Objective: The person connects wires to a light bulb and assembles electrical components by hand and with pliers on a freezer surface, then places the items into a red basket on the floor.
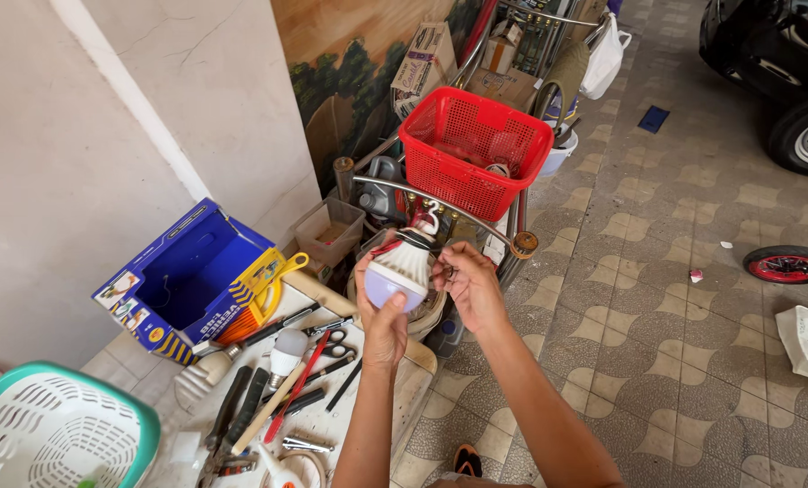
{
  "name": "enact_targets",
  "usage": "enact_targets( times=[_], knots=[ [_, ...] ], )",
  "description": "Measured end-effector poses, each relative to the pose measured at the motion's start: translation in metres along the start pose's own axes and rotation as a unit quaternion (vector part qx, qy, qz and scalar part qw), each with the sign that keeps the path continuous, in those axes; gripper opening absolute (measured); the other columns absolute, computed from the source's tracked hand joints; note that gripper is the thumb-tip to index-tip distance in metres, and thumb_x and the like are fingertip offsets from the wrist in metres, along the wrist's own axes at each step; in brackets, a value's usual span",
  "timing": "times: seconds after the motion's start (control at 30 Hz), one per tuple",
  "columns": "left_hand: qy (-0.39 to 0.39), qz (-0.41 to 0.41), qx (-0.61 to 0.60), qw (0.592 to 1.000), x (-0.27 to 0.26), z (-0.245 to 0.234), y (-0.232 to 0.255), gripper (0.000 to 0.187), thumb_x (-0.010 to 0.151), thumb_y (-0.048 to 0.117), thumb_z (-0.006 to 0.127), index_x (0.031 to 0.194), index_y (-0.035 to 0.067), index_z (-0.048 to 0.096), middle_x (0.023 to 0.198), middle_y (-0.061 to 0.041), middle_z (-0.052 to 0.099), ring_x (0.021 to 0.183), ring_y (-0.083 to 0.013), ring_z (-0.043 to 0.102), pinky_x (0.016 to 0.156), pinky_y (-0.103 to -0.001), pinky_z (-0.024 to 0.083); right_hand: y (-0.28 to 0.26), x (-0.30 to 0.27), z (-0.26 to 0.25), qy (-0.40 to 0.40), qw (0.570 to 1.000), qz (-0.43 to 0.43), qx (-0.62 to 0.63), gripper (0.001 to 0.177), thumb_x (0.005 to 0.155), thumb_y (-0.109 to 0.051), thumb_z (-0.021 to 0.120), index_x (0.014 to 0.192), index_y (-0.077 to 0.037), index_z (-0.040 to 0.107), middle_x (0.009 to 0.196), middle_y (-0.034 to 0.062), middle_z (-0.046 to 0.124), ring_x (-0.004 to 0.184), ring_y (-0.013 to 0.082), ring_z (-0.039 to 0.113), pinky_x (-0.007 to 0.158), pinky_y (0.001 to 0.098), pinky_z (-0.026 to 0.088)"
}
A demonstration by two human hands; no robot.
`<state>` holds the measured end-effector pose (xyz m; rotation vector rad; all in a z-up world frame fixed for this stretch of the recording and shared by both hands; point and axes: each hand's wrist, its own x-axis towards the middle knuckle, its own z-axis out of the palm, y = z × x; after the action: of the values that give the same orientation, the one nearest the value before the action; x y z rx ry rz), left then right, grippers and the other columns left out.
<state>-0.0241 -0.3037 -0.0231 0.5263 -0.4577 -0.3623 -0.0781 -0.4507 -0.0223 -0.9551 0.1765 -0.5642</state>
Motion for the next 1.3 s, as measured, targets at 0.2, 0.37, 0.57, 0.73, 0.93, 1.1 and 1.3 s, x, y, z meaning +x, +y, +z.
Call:
enact_targets(
  times=[0.2, 0.37, 0.57, 0.73, 0.93, 1.1, 1.3],
  knots=[
    [-0.154, 0.017, 0.203, 0.967, 0.021, 0.030, 0.000, 0.084, 0.067, 0.018, 0.094, 0.134, 0.011, 0.043, 0.162, -0.017, 0.041, 0.139, -0.0271, 0.052, 0.118, -0.043, 0.045, -0.041, 0.032, -0.034, 0.069, 0.980, -0.023, -0.184, 0.009, 0.095, -0.005, 0.066, 0.087, -0.007, 0.062, 0.073, 0.0041, 0.068, 0.061, 0.0123, 0.064, 0.055, 0.0295, 0.053],
    [-0.185, 0.042, 0.389, 0.901, 0.028, 0.059, -0.011, 0.094, 0.062, 0.026, 0.097, 0.139, 0.010, 0.044, 0.156, -0.015, 0.048, 0.138, -0.0295, 0.056, 0.116, -0.042, 0.046, -0.071, 0.023, -0.027, 0.146, 0.845, -0.180, -0.483, 0.009, 0.086, 0.006, 0.069, 0.086, -0.001, 0.063, 0.072, 0.0068, 0.071, 0.061, 0.0113, 0.065, 0.055, 0.0276, 0.051],
    [-0.249, 0.096, 0.513, 0.816, 0.036, 0.079, -0.029, 0.104, 0.055, 0.028, 0.100, 0.147, 0.010, 0.053, 0.155, -0.019, 0.047, 0.143, -0.0335, 0.051, 0.117, -0.045, 0.044, -0.091, 0.020, -0.043, 0.132, 0.796, -0.283, -0.518, 0.029, 0.084, 0.011, 0.063, 0.108, -0.002, 0.072, 0.086, 0.0100, 0.072, 0.069, 0.0138, 0.069, 0.062, 0.0289, 0.054],
    [-0.265, 0.072, 0.405, 0.872, 0.042, 0.086, -0.063, 0.103, 0.061, 0.030, 0.100, 0.148, 0.010, 0.049, 0.163, -0.018, 0.044, 0.151, -0.0335, 0.046, 0.123, -0.046, 0.040, -0.105, 0.023, -0.068, 0.149, 0.763, -0.279, -0.564, 0.026, 0.086, 0.008, 0.066, 0.108, -0.002, 0.076, 0.081, 0.0109, 0.069, 0.065, 0.0158, 0.066, 0.060, 0.0313, 0.052],
    [-0.223, 0.006, 0.412, 0.884, 0.048, 0.095, -0.083, 0.106, 0.059, 0.027, 0.096, 0.152, 0.008, 0.048, 0.139, -0.013, 0.055, 0.131, -0.0276, 0.058, 0.113, -0.041, 0.047, -0.113, 0.031, -0.103, 0.160, 0.826, -0.207, -0.499, 0.025, 0.089, 0.006, 0.066, 0.109, -0.006, 0.076, 0.083, 0.0061, 0.072, 0.067, 0.0143, 0.072, 0.060, 0.0286, 0.056],
    [-0.179, 0.062, 0.432, 0.882, 0.052, 0.099, -0.101, 0.100, 0.062, 0.022, 0.093, 0.150, 0.008, 0.047, 0.146, -0.015, 0.052, 0.133, -0.0289, 0.057, 0.114, -0.041, 0.046, -0.121, 0.039, -0.130, 0.073, 0.971, -0.075, -0.216, 0.035, 0.096, -0.009, 0.057, 0.127, -0.002, 0.070, 0.101, 0.0084, 0.074, 0.090, 0.0164, 0.069, 0.083, 0.0296, 0.057],
    [-0.172, 0.126, 0.510, 0.833, 0.051, 0.105, -0.127, 0.096, 0.062, 0.021, 0.094, 0.147, 0.011, 0.050, 0.150, -0.018, 0.048, 0.135, -0.0345, 0.056, 0.110, -0.044, 0.049, -0.142, 0.038, -0.134, 0.061, 0.990, -0.016, -0.126, 0.052, 0.104, -0.036, 0.050, 0.133, 0.004, 0.066, 0.107, 0.0098, 0.070, 0.094, 0.0150, 0.064, 0.082, 0.0304, 0.053]
  ],
)
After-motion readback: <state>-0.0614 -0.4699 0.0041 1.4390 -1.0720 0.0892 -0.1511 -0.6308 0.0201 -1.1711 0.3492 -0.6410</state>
